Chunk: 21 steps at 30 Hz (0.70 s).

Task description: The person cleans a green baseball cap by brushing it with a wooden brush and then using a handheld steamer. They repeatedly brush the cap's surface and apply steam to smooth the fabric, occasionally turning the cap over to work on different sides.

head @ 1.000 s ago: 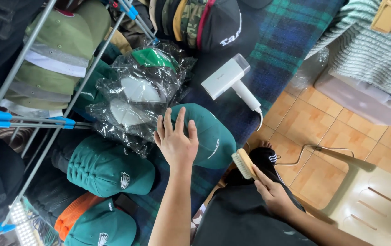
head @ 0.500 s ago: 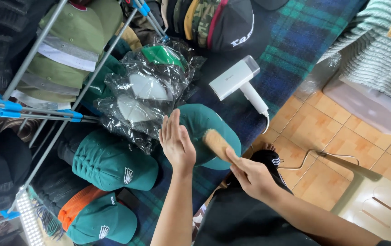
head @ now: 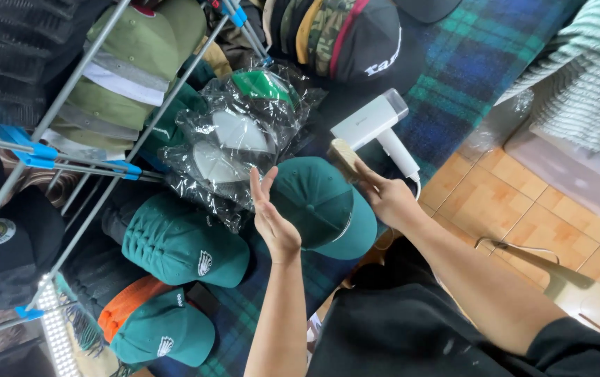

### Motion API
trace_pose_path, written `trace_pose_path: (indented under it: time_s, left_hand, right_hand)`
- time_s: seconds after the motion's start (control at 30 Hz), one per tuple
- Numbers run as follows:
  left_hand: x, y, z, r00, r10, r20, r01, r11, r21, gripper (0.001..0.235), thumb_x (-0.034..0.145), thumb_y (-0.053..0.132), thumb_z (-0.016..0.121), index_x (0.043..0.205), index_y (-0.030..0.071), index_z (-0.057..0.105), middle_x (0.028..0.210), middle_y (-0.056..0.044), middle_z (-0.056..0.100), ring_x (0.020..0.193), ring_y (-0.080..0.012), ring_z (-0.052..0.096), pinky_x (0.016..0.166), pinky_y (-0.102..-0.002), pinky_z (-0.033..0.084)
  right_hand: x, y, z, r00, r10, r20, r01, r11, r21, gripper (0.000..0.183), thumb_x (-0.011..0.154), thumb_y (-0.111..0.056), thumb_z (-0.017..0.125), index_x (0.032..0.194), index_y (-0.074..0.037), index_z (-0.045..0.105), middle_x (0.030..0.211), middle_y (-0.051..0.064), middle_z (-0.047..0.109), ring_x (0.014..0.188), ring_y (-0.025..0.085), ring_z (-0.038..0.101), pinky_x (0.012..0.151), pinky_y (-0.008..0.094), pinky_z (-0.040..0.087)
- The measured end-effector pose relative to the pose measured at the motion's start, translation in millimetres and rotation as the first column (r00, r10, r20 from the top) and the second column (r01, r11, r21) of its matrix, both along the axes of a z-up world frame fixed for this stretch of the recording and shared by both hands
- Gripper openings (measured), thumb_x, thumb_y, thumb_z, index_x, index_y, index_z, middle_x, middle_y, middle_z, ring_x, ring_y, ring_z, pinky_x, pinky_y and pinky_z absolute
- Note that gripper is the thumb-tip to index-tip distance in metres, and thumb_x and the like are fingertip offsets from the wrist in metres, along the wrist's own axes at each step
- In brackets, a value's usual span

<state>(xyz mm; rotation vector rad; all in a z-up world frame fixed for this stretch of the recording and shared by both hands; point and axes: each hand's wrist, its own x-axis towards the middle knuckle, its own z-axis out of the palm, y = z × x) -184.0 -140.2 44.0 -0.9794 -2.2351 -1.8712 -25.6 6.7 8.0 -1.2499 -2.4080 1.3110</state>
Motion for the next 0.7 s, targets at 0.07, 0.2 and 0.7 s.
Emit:
trace_pose_path:
  time_s: [0.07, 0.2, 0.7]
  left_hand:
    - [2.7, -4.0, 4.8, 0.999, 0.022, -0.039, -0.023, 0.999, -0.042, 0.068, 0.112, 0.042, 0.007, 0.154, 0.0, 0.04, 0.131, -0.017, 0.069, 0.125, -0.032, 0.065, 0.111, -0.042, 0.041]
    - [-0.5, 4.3, -0.4, 0.969, 0.049, -0.241, -0.079, 0.99, -0.116, 0.063, 0.113, 0.039, 0.013, 0.15, 0.001, 0.047, 0.125, -0.009, 0.072, 0.116, -0.0256, 0.068, 0.105, -0.038, 0.048]
    - [1.8, 5.9, -6.9, 0.94, 0.039, -0.338, -0.116, 0.971, -0.21, 0.058, 0.114, 0.033, 0.016, 0.145, 0.003, 0.056, 0.12, -0.003, 0.073, 0.114, -0.0228, 0.067, 0.105, -0.036, 0.045]
  right_hand:
    - [18.4, -31.1, -23.5, 0.99, -0.081, -0.117, 0.071, 0.994, -0.087, 0.051, 0.099, -0.029, 0.059, 0.148, -0.043, 0.052, 0.118, 0.017, 0.073, 0.109, 0.04, 0.067, 0.094, 0.05, 0.055]
    - [77.5, -106.7, -65.9, 0.948, -0.2, -0.248, 0.131, 0.954, -0.27, 0.052, 0.101, -0.013, 0.054, 0.151, -0.025, 0.054, 0.118, 0.02, 0.077, 0.111, 0.029, 0.071, 0.092, 0.041, 0.057]
    - [24.3, -123.6, -67.9, 0.805, 0.59, -0.06, -0.356, 0.561, 0.747, 0.031, 0.085, -0.016, 0.061, 0.109, -0.034, 0.071, 0.073, -0.007, 0.054, 0.051, 0.014, 0.059, 0.045, 0.026, 0.051]
